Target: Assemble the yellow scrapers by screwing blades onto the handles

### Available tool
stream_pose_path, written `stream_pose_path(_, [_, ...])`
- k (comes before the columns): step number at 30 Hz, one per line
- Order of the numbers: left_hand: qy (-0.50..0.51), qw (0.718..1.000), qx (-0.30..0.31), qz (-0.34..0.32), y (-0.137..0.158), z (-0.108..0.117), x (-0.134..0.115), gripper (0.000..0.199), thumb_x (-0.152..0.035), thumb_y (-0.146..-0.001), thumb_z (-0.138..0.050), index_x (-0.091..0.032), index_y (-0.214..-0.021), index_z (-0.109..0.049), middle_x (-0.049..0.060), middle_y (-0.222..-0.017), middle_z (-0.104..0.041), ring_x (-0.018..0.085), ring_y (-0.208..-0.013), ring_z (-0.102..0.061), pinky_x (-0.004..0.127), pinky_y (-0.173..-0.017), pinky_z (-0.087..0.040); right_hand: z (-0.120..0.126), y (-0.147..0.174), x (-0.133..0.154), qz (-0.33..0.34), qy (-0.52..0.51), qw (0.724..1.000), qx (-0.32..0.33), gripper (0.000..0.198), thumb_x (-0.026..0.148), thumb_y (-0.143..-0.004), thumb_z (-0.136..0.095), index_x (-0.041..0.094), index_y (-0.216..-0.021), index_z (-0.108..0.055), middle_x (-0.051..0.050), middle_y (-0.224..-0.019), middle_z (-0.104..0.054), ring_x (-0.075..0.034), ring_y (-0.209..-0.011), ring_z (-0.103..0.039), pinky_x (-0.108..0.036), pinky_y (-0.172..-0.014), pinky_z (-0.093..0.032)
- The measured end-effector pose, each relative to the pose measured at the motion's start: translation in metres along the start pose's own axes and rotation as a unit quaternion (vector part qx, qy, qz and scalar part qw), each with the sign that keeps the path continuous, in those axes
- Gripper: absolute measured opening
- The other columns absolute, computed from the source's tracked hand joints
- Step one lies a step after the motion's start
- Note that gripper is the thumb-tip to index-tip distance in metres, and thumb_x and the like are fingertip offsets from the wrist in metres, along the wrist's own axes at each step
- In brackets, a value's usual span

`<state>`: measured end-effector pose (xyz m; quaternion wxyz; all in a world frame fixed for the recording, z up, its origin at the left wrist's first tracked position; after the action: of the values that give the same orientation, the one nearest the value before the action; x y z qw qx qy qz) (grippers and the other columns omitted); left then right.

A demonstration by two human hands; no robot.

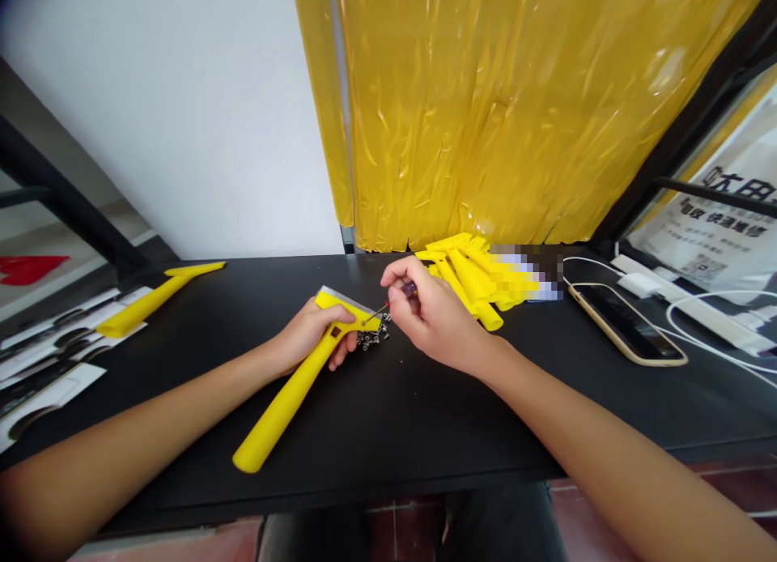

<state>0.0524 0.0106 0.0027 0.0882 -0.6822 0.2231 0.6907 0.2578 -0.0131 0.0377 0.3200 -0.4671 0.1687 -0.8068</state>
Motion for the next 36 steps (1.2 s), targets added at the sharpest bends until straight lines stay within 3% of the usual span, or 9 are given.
stream_pose_path(3, [-0.015, 1.000, -0.005, -0.004, 0.0012, -0.0015, -0.0013, 0.022, -0.025, -0.075, -0.057, -0.014, -0.057, -0.064, 0.008, -0.054, -0.064, 0.016, -0.036, -0.054, 0.026, -0.033, -0.045, 0.0001, 0.0010, 0.0024, 0.009, 0.043, 0.999, 0.000, 0.009, 0.023, -0.097, -0.054, 0.024, -0.106, -0.053, -0.001, -0.081, -0.059, -0.014, -0.067, -0.055, -0.026, -0.057, -0.044])
stream_pose_path(8, [-0.010, 1.000, -0.005, -0.003, 0.0023, -0.0026, -0.0022, 0.021, -0.024, -0.076, -0.057, -0.013, -0.060, -0.065, 0.008, -0.054, -0.064, 0.015, -0.037, -0.054, 0.026, -0.034, -0.045, 0.0016, -0.0001, 0.0043, 0.010, 0.089, 0.995, -0.048, 0.009, 0.028, -0.099, -0.054, 0.023, -0.092, -0.056, 0.002, -0.070, -0.057, -0.012, -0.057, -0.051, -0.026, -0.054, -0.040])
stream_pose_path(10, [0.001, 1.000, -0.008, 0.000, 0.0017, -0.0018, -0.0016, 0.021, -0.024, -0.077, -0.057, -0.013, -0.060, -0.065, 0.008, -0.054, -0.064, 0.015, -0.037, -0.054, 0.026, -0.035, -0.046, 0.0021, -0.0004, 0.0043, 0.015, 0.065, 0.997, -0.033, 0.004, 0.023, -0.098, -0.052, 0.022, -0.100, -0.055, 0.003, -0.071, -0.056, -0.012, -0.058, -0.051, -0.025, -0.053, -0.040])
stream_pose_path(14, [0.021, 1.000, -0.014, -0.009, 0.0007, -0.0004, -0.0013, 0.021, -0.025, -0.077, -0.059, -0.012, -0.062, -0.065, 0.008, -0.055, -0.064, 0.016, -0.038, -0.055, 0.026, -0.035, -0.046, 0.0030, 0.0000, 0.0068, 0.040, 0.053, 0.998, 0.017, 0.024, 0.013, -0.093, -0.053, 0.022, -0.116, -0.053, 0.003, -0.075, -0.055, -0.012, -0.062, -0.052, -0.025, -0.058, -0.043])
stream_pose_path(19, [0.028, 0.999, -0.021, -0.012, 0.0008, -0.0003, -0.0021, 0.020, -0.025, -0.077, -0.059, -0.011, -0.064, -0.064, 0.007, -0.055, -0.064, 0.016, -0.039, -0.056, 0.026, -0.035, -0.046, 0.0041, -0.0010, 0.0071, 0.006, 0.099, 0.995, -0.020, 0.007, 0.024, -0.098, -0.054, 0.022, -0.104, -0.057, 0.004, -0.067, -0.054, -0.011, -0.057, -0.050, -0.025, -0.057, -0.039])
stream_pose_path(25, [0.020, 0.999, -0.025, -0.015, 0.0006, -0.0002, -0.0013, 0.021, -0.025, -0.077, -0.059, -0.011, -0.062, -0.064, 0.007, -0.054, -0.063, 0.015, -0.039, -0.055, 0.026, -0.035, -0.046, 0.0025, -0.0016, 0.0096, 0.016, 0.085, 0.996, -0.003, 0.028, 0.016, -0.092, -0.057, 0.022, -0.119, -0.052, 0.004, -0.074, -0.050, -0.012, -0.063, -0.050, -0.025, -0.061, -0.041])
stream_pose_path(30, [0.005, 0.999, -0.030, -0.015, 0.0001, -0.0003, -0.0003, 0.021, -0.025, -0.077, -0.059, -0.011, -0.062, -0.064, 0.007, -0.055, -0.064, 0.016, -0.040, -0.057, 0.027, -0.037, -0.047, 0.0036, -0.0028, 0.0059, -0.010, 0.130, 0.991, -0.023, 0.010, 0.030, -0.098, -0.056, 0.022, -0.103, -0.059, 0.006, -0.064, -0.047, -0.011, -0.056, -0.047, -0.027, -0.057, -0.036])
stream_pose_path(36, [-0.018, 0.999, -0.039, -0.021, 0.0002, -0.0020, -0.0016, 0.019, -0.025, -0.077, -0.058, -0.012, -0.065, -0.063, 0.008, -0.057, -0.065, 0.017, -0.040, -0.056, 0.028, -0.036, -0.046, 0.0002, -0.0015, 0.0105, 0.032, 0.100, 0.994, 0.018, 0.031, 0.017, -0.092, -0.057, 0.022, -0.122, -0.053, 0.003, -0.078, -0.049, -0.012, -0.065, -0.050, -0.025, -0.061, -0.040])
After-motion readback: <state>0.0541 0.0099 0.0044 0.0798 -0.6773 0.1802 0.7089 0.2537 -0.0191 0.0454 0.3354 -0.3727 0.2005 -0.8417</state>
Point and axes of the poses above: each hand's wrist, its own y-axis away from the middle knuckle, its own z-axis out of the back of the hand, x = y × z, the point moved 2 cm from there along -y, towards the middle knuckle
